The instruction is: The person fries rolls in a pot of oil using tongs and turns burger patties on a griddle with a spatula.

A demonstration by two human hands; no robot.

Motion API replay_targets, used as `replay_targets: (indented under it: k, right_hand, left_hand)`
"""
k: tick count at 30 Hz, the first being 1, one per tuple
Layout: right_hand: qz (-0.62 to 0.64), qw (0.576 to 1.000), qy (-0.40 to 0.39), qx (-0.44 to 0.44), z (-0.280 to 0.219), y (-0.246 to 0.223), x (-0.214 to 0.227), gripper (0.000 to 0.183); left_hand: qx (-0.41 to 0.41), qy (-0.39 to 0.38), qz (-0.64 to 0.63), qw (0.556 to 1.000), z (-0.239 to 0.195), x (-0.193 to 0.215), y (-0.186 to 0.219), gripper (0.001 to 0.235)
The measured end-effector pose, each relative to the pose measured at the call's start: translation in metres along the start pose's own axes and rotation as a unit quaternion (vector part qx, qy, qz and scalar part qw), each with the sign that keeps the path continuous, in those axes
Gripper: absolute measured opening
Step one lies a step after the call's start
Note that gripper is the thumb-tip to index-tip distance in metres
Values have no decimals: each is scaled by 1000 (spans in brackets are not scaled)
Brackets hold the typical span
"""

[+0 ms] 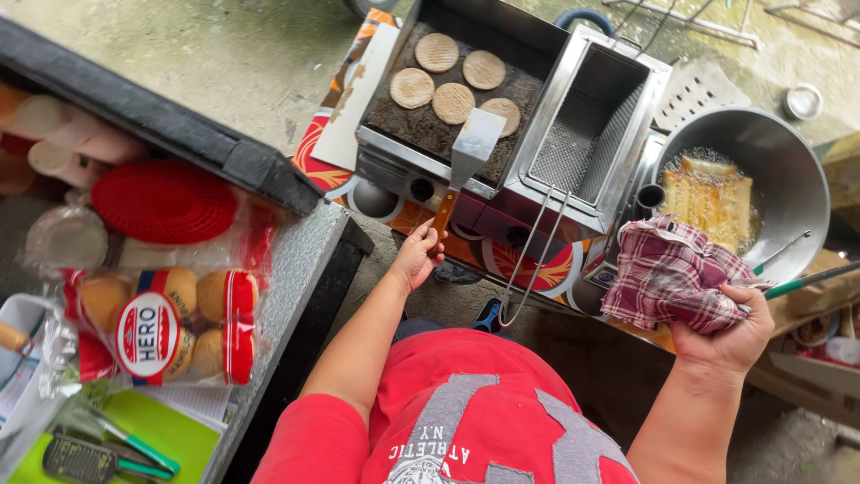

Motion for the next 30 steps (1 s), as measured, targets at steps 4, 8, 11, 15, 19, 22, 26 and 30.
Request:
replay_targets:
  k: [4, 8, 11, 15, 19, 22, 26, 30]
  right_hand:
    - [24, 1000, 12, 11, -15, 0, 11, 56]
    - [31, 997, 60, 24, -24, 2, 18, 57]
    - [35, 998, 43, 21, -27, 5, 14, 57]
    - [47, 997, 53, 14, -26, 9, 16, 55]
    - [44, 997, 58, 24, -25, 9, 15, 54]
    - [45, 997, 60, 17, -24, 11, 11, 54]
    - [47, 997, 64, 7, -21, 15, 7, 53]
    - [42, 997, 63, 8, -20, 16, 2, 52]
  left_hand:
    - [7, 39, 74, 996, 15, 11, -6, 43]
    - [19, 34, 80, 996, 21, 7, -11, 45]
    - [20, 15, 105, 994, 21, -1, -22, 49]
    - [44, 39, 122, 991, 17, 9, -39, 53]
    - [57, 62, 150, 985, 9, 31, -48, 53]
    - [38, 72, 205, 975, 8, 45, -41, 52]
    - [19, 78, 259, 963, 16, 45, -26, 50]
    - [39, 94, 272, 957, 25, 41, -16, 50]
Point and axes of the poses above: each hand's wrist, its own z-axis towards the middle knuckle, its own x-axis out of the back of the hand, y = z × x, the point moved 9 cm from there along z, towards the middle knuckle, and after that the axes turned 10 degrees about y, right-handed, at the moved point
